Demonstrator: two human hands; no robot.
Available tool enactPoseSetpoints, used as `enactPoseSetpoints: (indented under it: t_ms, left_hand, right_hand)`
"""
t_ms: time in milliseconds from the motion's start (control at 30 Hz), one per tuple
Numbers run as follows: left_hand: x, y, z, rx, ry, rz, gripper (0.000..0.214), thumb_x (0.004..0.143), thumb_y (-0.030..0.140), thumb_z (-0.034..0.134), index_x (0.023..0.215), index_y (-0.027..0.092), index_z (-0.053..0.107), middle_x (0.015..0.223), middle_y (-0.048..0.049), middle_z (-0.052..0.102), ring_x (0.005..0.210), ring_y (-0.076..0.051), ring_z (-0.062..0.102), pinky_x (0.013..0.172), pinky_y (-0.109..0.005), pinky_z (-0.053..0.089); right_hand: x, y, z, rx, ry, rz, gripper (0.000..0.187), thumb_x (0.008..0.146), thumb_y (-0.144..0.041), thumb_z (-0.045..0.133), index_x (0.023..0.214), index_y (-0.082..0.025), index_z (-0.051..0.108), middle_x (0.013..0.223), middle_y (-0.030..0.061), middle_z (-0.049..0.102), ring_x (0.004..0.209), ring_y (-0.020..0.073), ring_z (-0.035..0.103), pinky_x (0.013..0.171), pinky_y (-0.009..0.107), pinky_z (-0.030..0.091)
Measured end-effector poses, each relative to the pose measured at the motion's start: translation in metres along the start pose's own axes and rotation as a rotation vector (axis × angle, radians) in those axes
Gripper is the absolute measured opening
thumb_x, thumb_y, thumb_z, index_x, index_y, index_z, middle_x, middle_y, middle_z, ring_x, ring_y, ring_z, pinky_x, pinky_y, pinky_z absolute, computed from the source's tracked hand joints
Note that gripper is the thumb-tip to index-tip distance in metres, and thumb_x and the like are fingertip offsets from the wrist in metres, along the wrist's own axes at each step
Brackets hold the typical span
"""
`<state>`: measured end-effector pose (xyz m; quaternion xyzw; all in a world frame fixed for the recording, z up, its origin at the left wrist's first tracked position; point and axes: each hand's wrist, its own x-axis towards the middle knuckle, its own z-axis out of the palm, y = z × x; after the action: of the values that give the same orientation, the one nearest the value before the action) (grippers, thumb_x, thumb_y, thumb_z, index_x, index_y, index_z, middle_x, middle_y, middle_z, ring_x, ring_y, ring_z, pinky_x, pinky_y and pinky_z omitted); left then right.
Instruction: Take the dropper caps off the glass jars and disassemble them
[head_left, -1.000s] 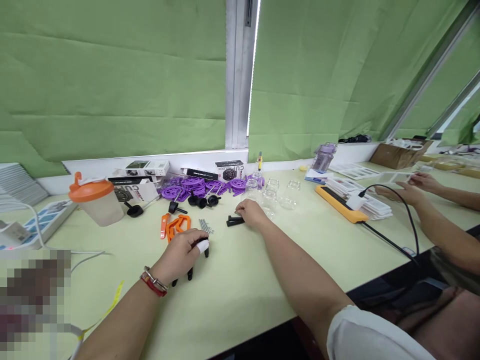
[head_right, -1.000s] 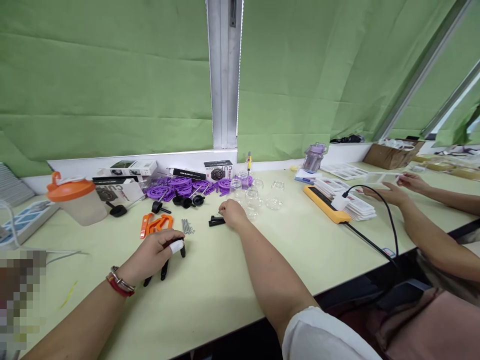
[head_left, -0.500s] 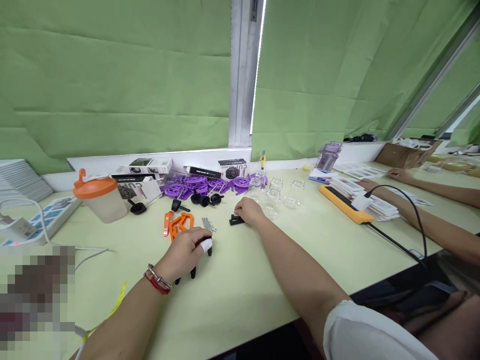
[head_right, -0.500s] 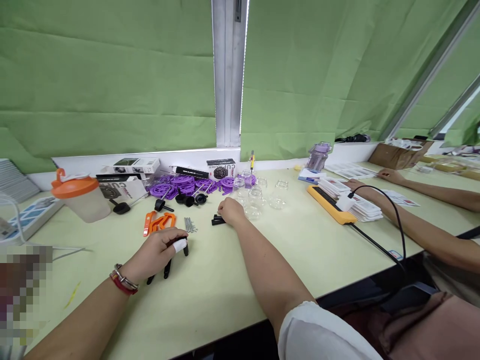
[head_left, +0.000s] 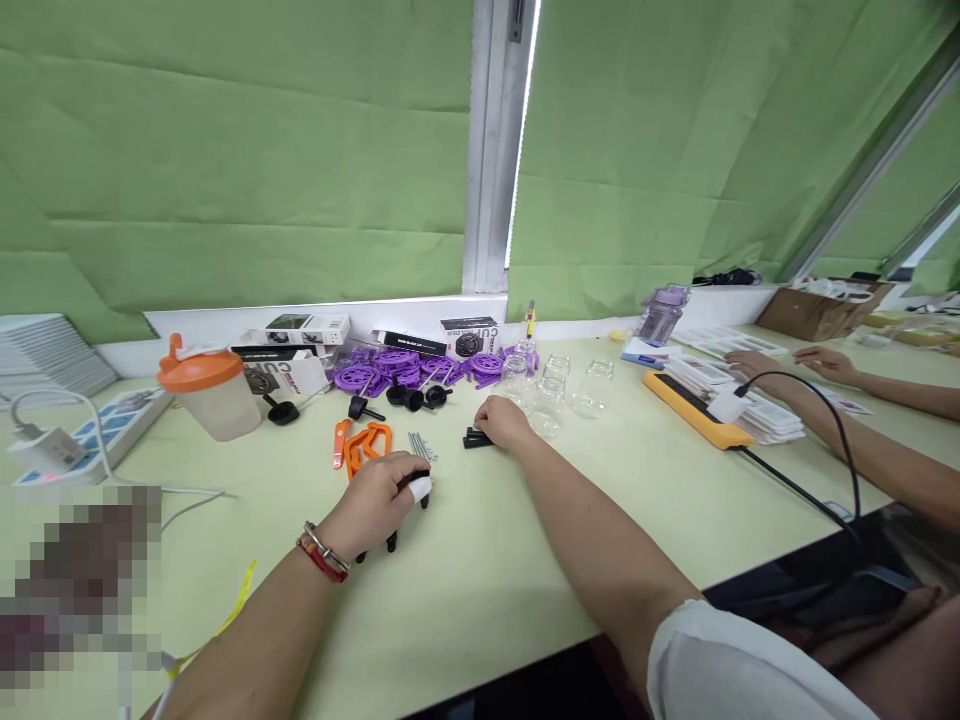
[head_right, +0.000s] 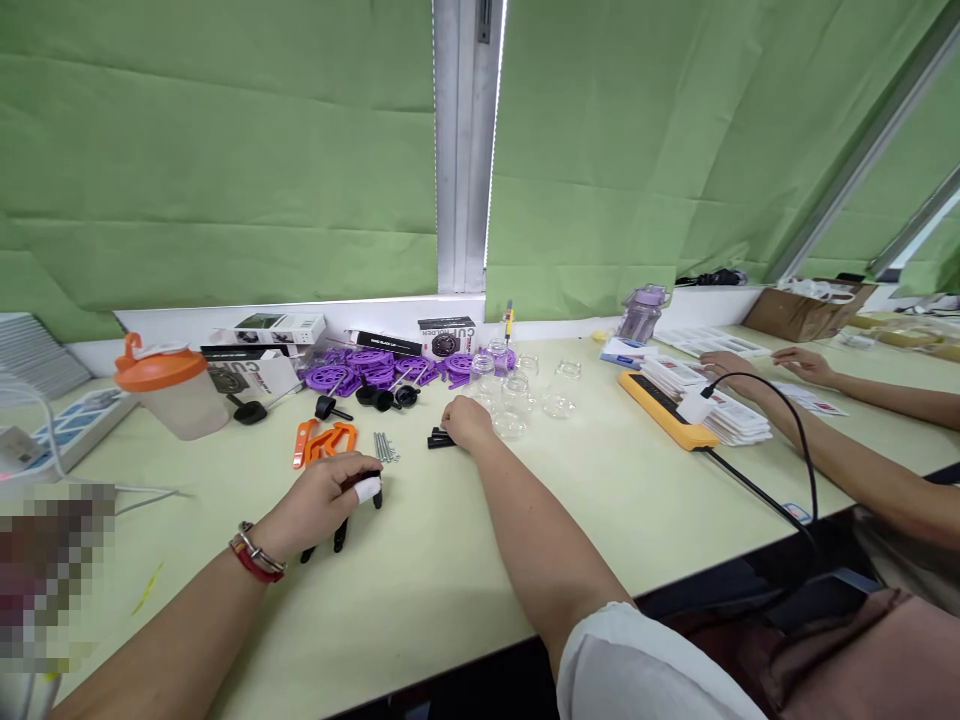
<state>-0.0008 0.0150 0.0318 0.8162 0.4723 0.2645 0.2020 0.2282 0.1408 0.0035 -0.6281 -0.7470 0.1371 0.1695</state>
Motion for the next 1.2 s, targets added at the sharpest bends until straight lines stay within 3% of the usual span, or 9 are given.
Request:
enactPoseSetpoints:
  t_ms: [300, 400, 567, 667, 800, 1200]
  left_hand:
    - [0.001, 0.002, 0.001, -0.044, -0.030, -0.052, 0.022, 0.083, 0.033, 0.052, 0.092, 0.020, 0.067, 0.090, -0.0047, 0.068, 0.079, -0.019, 0.062, 0.072, -0.031, 0.049]
    - [0.001, 0.001, 0.001, -0.111, -0.033, -0.091, 0.023, 0.080, 0.035, 0.055, 0.091, 0.019, 0.068, 0.088, -0.0043, 0.068, 0.076, -0.018, 0.061, 0.070, -0.030, 0.050]
    - [0.002, 0.002, 0.001, -0.244, -0.031, -0.157, 0.025, 0.076, 0.039, 0.059, 0.087, 0.018, 0.067, 0.080, -0.0031, 0.067, 0.071, -0.017, 0.059, 0.066, -0.029, 0.048]
    - [0.002, 0.002, 0.002, -0.256, -0.048, -0.160, 0.024, 0.076, 0.038, 0.059, 0.085, 0.017, 0.067, 0.078, -0.0025, 0.066, 0.069, -0.016, 0.057, 0.065, -0.028, 0.047]
    - [0.002, -0.001, 0.004, -0.223, -0.025, -0.125, 0.021, 0.078, 0.035, 0.058, 0.087, 0.017, 0.066, 0.077, -0.0014, 0.063, 0.067, -0.014, 0.053, 0.062, -0.027, 0.043]
    - [0.003, 0.000, 0.004, -0.285, -0.049, -0.132, 0.022, 0.078, 0.037, 0.057, 0.080, 0.016, 0.064, 0.063, 0.0028, 0.050, 0.059, -0.011, 0.041, 0.056, -0.024, 0.035]
  right_hand:
    - [-0.003, 0.000, -0.002, 0.002, 0.015, -0.006, 0.012, 0.078, -0.016, 0.061, 0.076, -0.019, 0.073, 0.084, 0.0042, 0.069, 0.075, 0.0140, 0.059, 0.061, 0.023, 0.036]
    - [-0.006, -0.001, -0.005, 0.035, 0.077, -0.023, 0.014, 0.080, -0.018, 0.060, 0.079, -0.019, 0.073, 0.092, 0.0055, 0.068, 0.080, 0.0149, 0.059, 0.066, 0.024, 0.037]
    - [-0.019, -0.013, -0.010, 0.229, 0.181, -0.181, 0.013, 0.082, -0.019, 0.060, 0.080, -0.018, 0.073, 0.095, 0.0057, 0.063, 0.082, 0.0145, 0.056, 0.071, 0.025, 0.040]
    - [-0.036, -0.029, -0.011, 0.475, 0.119, -0.335, 0.011, 0.081, -0.021, 0.062, 0.081, -0.017, 0.072, 0.090, 0.0035, 0.061, 0.070, 0.0105, 0.053, 0.067, 0.023, 0.041]
    - [-0.060, -0.052, -0.013, 0.695, -0.058, -0.479, 0.006, 0.078, -0.022, 0.066, 0.078, -0.018, 0.071, 0.085, 0.0015, 0.058, 0.066, 0.0088, 0.049, 0.061, 0.022, 0.039]
    - [-0.069, -0.060, -0.010, 0.715, -0.133, -0.541, 0.003, 0.076, -0.019, 0.070, 0.076, -0.019, 0.073, 0.080, -0.0004, 0.054, 0.068, 0.0088, 0.050, 0.061, 0.020, 0.039]
